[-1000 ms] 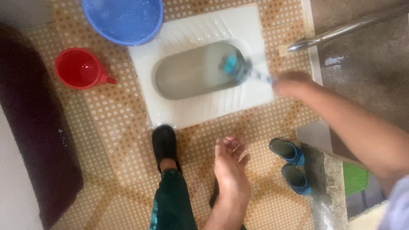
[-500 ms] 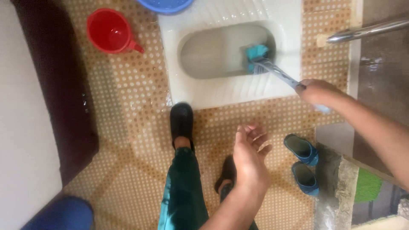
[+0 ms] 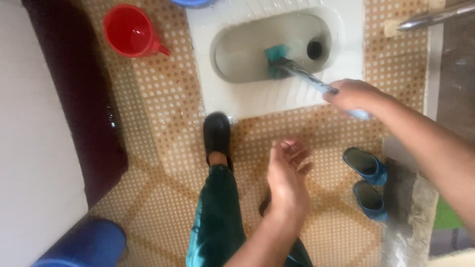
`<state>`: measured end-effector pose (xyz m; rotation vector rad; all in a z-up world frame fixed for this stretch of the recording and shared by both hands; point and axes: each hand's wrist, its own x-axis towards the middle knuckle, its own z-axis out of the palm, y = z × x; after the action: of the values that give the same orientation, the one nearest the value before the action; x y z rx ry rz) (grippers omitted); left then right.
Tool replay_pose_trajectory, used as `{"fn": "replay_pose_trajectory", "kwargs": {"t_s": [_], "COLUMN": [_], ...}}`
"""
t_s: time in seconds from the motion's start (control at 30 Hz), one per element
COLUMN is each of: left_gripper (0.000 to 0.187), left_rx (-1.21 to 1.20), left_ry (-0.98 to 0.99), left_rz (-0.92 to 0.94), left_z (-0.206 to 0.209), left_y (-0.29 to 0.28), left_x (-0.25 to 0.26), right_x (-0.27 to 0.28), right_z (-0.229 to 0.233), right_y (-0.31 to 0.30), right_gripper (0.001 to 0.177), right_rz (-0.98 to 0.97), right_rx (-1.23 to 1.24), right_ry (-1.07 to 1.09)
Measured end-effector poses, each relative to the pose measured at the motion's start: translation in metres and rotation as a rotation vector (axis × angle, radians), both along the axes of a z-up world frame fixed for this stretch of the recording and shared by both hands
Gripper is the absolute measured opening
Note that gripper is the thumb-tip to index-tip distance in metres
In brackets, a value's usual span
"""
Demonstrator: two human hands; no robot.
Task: Scrubbing and rinsing a squat toilet with a brush and water.
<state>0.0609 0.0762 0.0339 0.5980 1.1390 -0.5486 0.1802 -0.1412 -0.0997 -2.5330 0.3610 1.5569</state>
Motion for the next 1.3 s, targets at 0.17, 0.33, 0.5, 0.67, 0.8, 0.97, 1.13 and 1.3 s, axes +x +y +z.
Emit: {"fn": "replay_pose_trajectory", "kwargs": {"t_s": [0.17, 0.33, 0.5, 0.67, 0.8, 0.97, 1.13, 1.3], "left_gripper": [0.034, 0.036, 0.035, 0.036, 0.038, 0.037, 0.036, 0.037], "left_rx": [0.030, 0.049, 0.060, 0.083, 0.104, 0.073, 0.048, 0.060], "left_ry": [-0.018, 0.004, 0.035, -0.008, 0.032, 0.030, 0.028, 0.004], "left_rz": [0.048, 0.032, 0.067, 0.143, 0.147, 0.146, 0.107, 0.111], "left_z": [-0.016, -0.008, -0.017, -0.019, -0.012, -0.002, -0.009, 0.001], "left_y": [0.005, 0.004, 0.024, 0.040, 0.036, 0.036, 0.032, 0.026], "left_x": [-0.008, 0.003, 0.006, 0.015, 0.024, 0.028, 0.031, 0.039], "right_x": [0.003, 0.023, 0.074, 0.052, 0.038, 0.066, 0.050, 0.026], "right_z": [-0.022, -0.054, -0.060, -0.085, -0.093, -0.130, -0.115, -0.117], "right_y": [0.058, 0.111, 0.089, 0.124, 0.110, 0.066, 0.119, 0.126], "right_gripper": [0.040, 0.028, 0.028, 0.031, 0.026, 0.031, 0.031, 0.030], "right_rz": [-0.591, -1.604, -2.406, -2.211, -1.807, -2.276, -2.260, -2.097], "right_rx": [0.431, 0.812, 1.207, 0.998, 1.232, 1.119, 1.098, 1.166], "right_ry": [0.033, 0.038, 0.118, 0.069, 0.239, -0.009, -0.026, 0.316]}}
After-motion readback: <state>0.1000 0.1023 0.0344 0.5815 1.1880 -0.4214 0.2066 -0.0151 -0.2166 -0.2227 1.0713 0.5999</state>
